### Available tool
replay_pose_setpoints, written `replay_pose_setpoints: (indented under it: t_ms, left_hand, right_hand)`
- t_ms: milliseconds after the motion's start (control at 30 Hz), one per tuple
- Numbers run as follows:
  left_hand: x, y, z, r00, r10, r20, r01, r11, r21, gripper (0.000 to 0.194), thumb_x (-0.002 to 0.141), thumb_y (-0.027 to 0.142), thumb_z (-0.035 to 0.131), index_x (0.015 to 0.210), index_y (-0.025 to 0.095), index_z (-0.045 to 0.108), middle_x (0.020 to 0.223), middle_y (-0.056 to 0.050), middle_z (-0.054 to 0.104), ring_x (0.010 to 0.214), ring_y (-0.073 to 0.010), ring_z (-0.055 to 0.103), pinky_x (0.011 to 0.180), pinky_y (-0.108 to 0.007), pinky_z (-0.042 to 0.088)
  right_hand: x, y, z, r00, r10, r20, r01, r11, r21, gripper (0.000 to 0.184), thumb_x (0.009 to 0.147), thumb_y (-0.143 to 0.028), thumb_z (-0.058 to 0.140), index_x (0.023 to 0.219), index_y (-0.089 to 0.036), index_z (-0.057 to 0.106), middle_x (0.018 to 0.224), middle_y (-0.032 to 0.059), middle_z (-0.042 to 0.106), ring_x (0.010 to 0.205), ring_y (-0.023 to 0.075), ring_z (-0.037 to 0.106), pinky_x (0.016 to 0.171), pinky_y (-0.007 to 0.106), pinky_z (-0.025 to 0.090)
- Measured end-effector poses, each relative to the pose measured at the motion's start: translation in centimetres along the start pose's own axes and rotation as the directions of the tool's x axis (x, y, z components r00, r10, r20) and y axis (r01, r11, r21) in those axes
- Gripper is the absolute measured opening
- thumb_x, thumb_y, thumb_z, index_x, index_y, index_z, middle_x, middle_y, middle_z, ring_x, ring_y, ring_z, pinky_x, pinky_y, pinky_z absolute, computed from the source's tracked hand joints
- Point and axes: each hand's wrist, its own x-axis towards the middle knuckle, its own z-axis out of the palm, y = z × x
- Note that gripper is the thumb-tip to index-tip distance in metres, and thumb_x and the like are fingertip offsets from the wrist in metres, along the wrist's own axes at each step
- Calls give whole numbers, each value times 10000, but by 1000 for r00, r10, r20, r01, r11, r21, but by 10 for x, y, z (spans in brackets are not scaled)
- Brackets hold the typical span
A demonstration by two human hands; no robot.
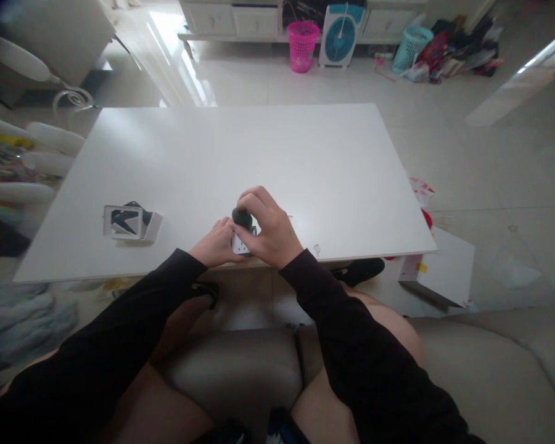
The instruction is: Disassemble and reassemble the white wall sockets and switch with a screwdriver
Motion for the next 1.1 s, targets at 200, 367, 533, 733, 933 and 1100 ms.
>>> replay_pose_setpoints:
  t_ms: [200, 367, 533, 733, 933, 1100]
  left_hand:
    - [1, -12, -5, 998, 13, 57, -15, 999, 30, 726, 573, 404, 899, 1155, 184, 524, 1173, -103, 534, 1152, -341, 513, 1004, -492, 485]
    - [0, -17, -13, 994, 15, 105, -18, 999, 27, 690, 578, 338, 874, 1146, 184, 513, 1176, -107, 507, 1131, -331, 516, 1031, -490, 473]
    - [0, -14, -13, 994, -5, 111, -3, 997, 75, 800, 549, 328, 878, 1244, 191, 506, 1265, -125, 489, 1204, -363, 472, 1051, -530, 454]
    - [-6, -14, -21, 988, -56, 146, 31, 985, 170, 801, 622, 413, 870, 1328, 238, 536, 1307, -128, 505, 1215, -391, 480, 983, -558, 483]
    - [-7, -17, -24, 989, -10, 147, -24, 975, 223, 815, 653, 458, 857, 1370, 248, 531, 1338, -128, 531, 1251, -399, 477, 1002, -546, 472]
    - [-9, -4, -26, 988, -30, 154, -12, 964, 267, 774, 670, 394, 843, 1363, 233, 538, 1368, -146, 541, 1262, -419, 470, 990, -590, 463]
  right_hand:
    - [0, 7, 4, 1000, -9, 16, 10, 1000, -16, 148, 899, -208, 687, 969, -233, 559, 1074, 62, 604, 1014, 223, 610, 908, 440, 579]
    - [-4, 6, 11, 993, -13, 121, 0, 994, 109, 432, 875, -74, 501, 1280, -222, 512, 1335, 120, 546, 1177, 232, 603, 1015, 458, 568]
    - [-8, 8, 19, 989, 38, 144, -61, 986, 155, 504, 884, -50, 479, 1347, -240, 423, 1331, 116, 517, 1174, 223, 615, 1018, 467, 581]
    - [-8, 19, 26, 984, 140, 110, -157, 974, 161, 354, 947, -204, 591, 1276, -247, 468, 1223, 87, 575, 1146, 242, 642, 926, 454, 619]
    - [-3, 12, 24, 986, 118, 116, -134, 981, 139, 359, 924, -165, 589, 1267, -234, 513, 1256, 85, 607, 1127, 212, 629, 930, 401, 620]
    - [-3, 9, 23, 990, 55, 130, -73, 988, 136, 399, 930, -111, 518, 1316, -213, 508, 1291, 94, 593, 1167, 205, 601, 975, 398, 607]
